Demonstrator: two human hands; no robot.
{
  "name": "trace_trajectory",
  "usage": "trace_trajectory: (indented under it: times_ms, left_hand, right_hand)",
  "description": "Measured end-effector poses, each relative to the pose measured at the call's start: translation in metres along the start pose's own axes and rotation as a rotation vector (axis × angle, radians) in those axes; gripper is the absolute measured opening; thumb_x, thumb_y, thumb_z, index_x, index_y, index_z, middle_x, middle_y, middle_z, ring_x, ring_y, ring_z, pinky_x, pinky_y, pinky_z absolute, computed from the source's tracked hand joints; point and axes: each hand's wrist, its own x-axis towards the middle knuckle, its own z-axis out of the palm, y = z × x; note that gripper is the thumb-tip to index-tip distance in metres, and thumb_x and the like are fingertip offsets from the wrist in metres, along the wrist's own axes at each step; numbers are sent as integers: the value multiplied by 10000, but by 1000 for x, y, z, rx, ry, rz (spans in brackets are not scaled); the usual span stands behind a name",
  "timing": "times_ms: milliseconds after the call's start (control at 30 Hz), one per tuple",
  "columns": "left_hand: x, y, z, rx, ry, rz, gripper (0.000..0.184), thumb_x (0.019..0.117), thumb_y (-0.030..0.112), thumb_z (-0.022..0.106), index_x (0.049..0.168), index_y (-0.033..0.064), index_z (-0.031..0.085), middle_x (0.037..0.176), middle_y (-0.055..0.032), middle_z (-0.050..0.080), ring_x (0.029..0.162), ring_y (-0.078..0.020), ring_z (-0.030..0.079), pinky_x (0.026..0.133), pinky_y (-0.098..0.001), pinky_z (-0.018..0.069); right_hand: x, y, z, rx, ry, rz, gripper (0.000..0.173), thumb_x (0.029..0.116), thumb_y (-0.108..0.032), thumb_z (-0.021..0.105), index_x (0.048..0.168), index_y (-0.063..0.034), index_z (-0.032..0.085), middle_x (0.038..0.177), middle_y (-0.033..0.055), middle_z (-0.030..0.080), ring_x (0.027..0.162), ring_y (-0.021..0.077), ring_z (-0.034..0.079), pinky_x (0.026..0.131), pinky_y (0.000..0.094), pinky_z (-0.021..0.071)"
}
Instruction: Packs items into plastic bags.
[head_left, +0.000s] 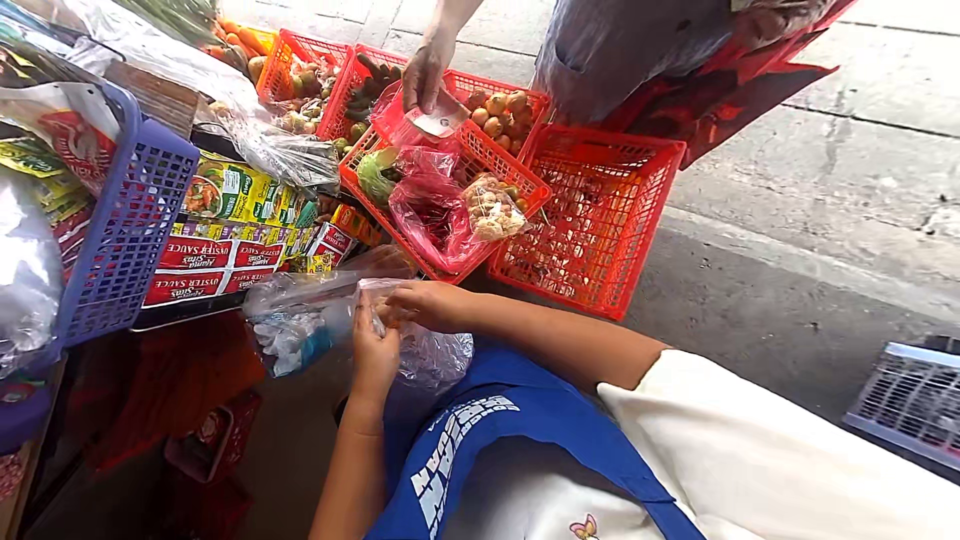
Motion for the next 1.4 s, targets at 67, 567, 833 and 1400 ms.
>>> trace_trajectory:
  times_ms: [67, 567, 833, 1400]
  left_hand:
    - [-2, 1, 2, -24, -49, -10, 848, 784, -119, 627, 1559, -88, 285, 1607, -252, 343, 1445, -205, 437, 1160, -312, 403]
    - [-7, 3, -12, 257, 1, -109, 906, 783, -124, 582, 1607, -25, 219, 1652, -197, 297, 1507, -253, 350, 1220, -405, 320]
    - [-8, -12, -4, 40, -33, -110, 968, 733, -188, 575, 1609, -28, 195, 1681, -181, 225, 1515, -192, 328, 1213, -324, 331]
    - [9, 11, -11, -69, 28, -82, 951, 744, -139, 613, 1597, -55, 202, 1659, -204, 267, 1483, -191, 378, 1185, -322, 368]
  right_hand:
    - [-5, 4, 7, 14, 101, -54, 238, 1015, -134, 585, 1179, 25, 655, 1141, 203, 680, 1096, 318, 667, 994, 475, 526]
    - [-14, 16, 22, -106, 438, -10, 192, 996, -183, 609, 1060, -70, 750, 1180, 103, 723, 1165, 253, 664, 1040, 465, 519]
    - [-47, 149, -74, -533, 247, 772, 727, 841, -147, 764, 1511, -296, 522, 1633, 280, 283, 1433, 583, 317, 1000, 790, 366]
    - [-66, 28, -76, 490, 260, 333, 315, 884, -62, 626, 1196, -79, 668, 1077, 74, 728, 892, 146, 699, 811, 391, 592]
